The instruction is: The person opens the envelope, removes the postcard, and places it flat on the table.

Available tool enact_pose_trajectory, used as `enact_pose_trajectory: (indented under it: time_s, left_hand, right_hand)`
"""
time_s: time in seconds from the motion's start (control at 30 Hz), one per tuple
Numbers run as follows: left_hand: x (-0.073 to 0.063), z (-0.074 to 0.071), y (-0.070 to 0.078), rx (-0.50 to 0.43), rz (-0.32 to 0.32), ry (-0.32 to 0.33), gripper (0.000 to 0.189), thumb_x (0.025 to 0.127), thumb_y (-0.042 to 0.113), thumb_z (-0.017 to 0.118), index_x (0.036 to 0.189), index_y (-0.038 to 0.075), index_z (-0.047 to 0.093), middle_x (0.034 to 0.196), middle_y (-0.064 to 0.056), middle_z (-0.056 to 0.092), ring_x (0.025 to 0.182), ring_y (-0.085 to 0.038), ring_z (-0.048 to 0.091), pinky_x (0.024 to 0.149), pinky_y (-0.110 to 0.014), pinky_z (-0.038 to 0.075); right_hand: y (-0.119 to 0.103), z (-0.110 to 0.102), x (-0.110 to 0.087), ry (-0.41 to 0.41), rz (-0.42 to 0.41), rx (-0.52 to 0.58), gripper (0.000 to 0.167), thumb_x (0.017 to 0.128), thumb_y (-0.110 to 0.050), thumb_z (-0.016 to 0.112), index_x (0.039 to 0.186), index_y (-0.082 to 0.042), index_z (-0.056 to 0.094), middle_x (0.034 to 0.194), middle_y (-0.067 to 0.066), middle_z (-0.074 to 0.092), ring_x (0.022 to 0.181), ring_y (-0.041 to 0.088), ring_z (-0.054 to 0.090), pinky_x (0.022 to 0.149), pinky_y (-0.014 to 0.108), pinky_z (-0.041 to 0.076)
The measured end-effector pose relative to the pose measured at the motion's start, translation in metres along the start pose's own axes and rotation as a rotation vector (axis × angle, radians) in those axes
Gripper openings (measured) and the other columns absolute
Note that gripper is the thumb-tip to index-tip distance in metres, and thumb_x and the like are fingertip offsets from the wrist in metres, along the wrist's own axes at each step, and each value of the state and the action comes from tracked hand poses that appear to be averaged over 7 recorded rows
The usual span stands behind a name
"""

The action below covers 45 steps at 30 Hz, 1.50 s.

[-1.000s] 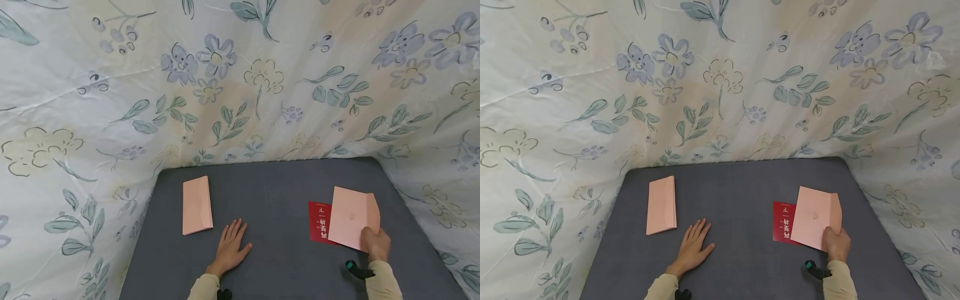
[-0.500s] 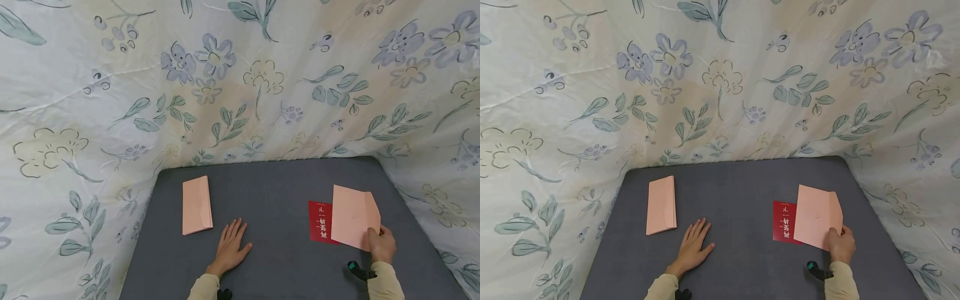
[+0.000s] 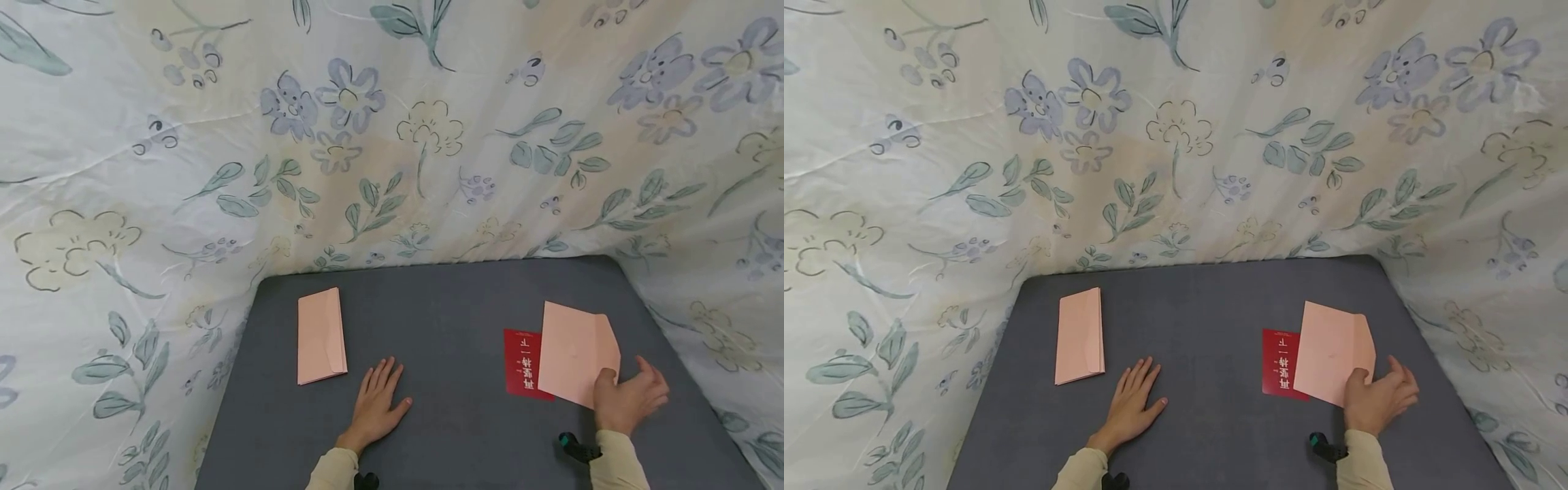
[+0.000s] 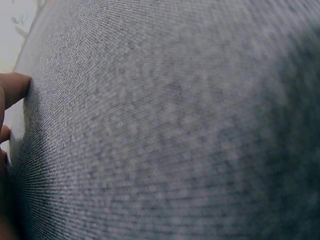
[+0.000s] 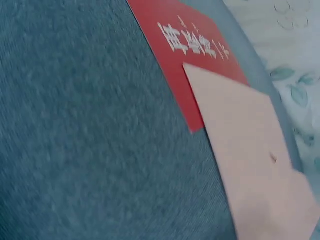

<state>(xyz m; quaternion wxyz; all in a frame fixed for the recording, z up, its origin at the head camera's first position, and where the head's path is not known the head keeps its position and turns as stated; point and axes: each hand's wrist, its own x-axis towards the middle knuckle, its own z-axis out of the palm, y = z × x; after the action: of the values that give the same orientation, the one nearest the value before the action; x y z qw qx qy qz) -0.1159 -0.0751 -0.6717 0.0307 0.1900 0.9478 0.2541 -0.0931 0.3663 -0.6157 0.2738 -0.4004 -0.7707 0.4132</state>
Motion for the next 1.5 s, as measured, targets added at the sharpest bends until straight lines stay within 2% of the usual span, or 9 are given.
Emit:
enact_pose_trajectory:
  time_s: [0.23,0.37,0.57,0.73,0.83,0.93,1.07,1.23,1.5]
  left_hand:
    - [-0.002,0.001,0.001,0.005,0.015,0.02,0.071,0.1,0.052,0.053,0.159,0.019,0.033,0.17,-0.003,0.024,0.158,-0.026,0.018,0.124,-0.03,-0.01]
    - [-0.004,0.002,0.002,0.012,0.035,0.056,0.07,0.1,0.051,0.054,0.159,0.017,0.035,0.169,-0.006,0.027,0.157,-0.028,0.022,0.124,-0.027,-0.012]
    - [-0.003,0.001,0.001,-0.019,0.034,0.04,0.071,0.099,0.05,0.056,0.158,0.017,0.037,0.169,-0.007,0.027,0.157,-0.029,0.021,0.125,-0.031,-0.009]
    - [-0.003,-0.014,0.002,-0.238,0.02,-0.003,0.061,0.1,0.038,0.059,0.153,0.013,0.044,0.164,-0.012,0.036,0.154,-0.036,0.028,0.126,-0.054,0.013]
    - [-0.004,-0.033,0.005,-0.403,-0.005,0.082,0.052,0.1,0.024,0.062,0.148,0.01,0.05,0.158,-0.015,0.044,0.15,-0.041,0.034,0.12,-0.065,0.027]
    - [-0.001,-0.056,0.003,-0.441,-0.108,0.33,0.049,0.098,0.015,0.064,0.144,0.007,0.053,0.151,-0.019,0.05,0.145,-0.042,0.04,0.115,-0.066,0.033]
    - [0.008,-0.082,-0.014,-0.381,-0.433,0.62,0.068,0.093,0.026,0.068,0.148,-0.001,0.04,0.151,-0.027,0.039,0.142,-0.045,0.034,0.114,-0.065,0.027]
    - [0.015,-0.096,-0.038,-0.308,-0.764,0.432,0.123,0.086,0.062,0.068,0.159,-0.004,-0.005,0.164,-0.035,0.001,0.153,-0.052,0.004,0.119,-0.071,0.009]
    - [0.018,-0.095,-0.048,-0.292,-0.823,0.298,0.137,0.08,0.058,0.077,0.156,-0.006,-0.018,0.161,-0.041,-0.012,0.15,-0.06,-0.007,0.117,-0.076,-0.004]
  right_hand:
    - [-0.029,0.005,-0.028,-0.2,-0.138,0.091,0.037,0.104,-0.033,0.051,0.126,-0.008,0.066,0.106,-0.005,0.064,0.079,-0.005,0.052,0.068,0.008,0.046]
    - [-0.039,0.015,-0.047,-0.523,-0.049,0.319,0.045,0.104,-0.041,0.053,0.129,-0.005,0.061,0.094,-0.013,0.069,0.079,0.003,0.065,0.071,0.015,0.058]
    - [-0.034,0.04,-0.083,-0.964,0.139,0.605,0.057,0.107,-0.043,0.047,0.137,0.005,0.05,0.108,0.005,0.071,0.09,0.015,0.069,0.081,0.025,0.061]
    - [-0.022,0.063,-0.106,-1.057,0.336,0.611,0.057,0.107,-0.044,0.046,0.139,0.003,0.048,0.108,0.006,0.068,0.096,0.021,0.067,0.085,0.029,0.061]
    - [-0.016,0.069,-0.111,-1.067,0.378,0.604,0.054,0.108,-0.041,0.043,0.14,0.003,0.047,0.109,0.007,0.067,0.096,0.021,0.067,0.086,0.031,0.061]
    - [-0.013,0.07,-0.108,-1.092,0.37,0.629,0.053,0.11,-0.039,0.04,0.142,0.003,0.045,0.109,0.007,0.067,0.095,0.02,0.067,0.086,0.031,0.061]
    - [-0.011,0.069,-0.107,-1.109,0.374,0.661,0.055,0.11,-0.04,0.041,0.144,0.003,0.044,0.11,0.007,0.067,0.095,0.019,0.067,0.087,0.031,0.06]
    - [-0.007,0.065,-0.108,-1.12,0.36,0.689,0.057,0.11,-0.04,0.04,0.146,0.004,0.041,0.112,0.007,0.066,0.097,0.018,0.067,0.087,0.03,0.061]
    - [-0.006,0.065,-0.107,-1.167,0.313,0.741,0.06,0.11,-0.041,0.039,0.147,0.006,0.037,0.116,0.009,0.065,0.098,0.018,0.067,0.089,0.03,0.06]
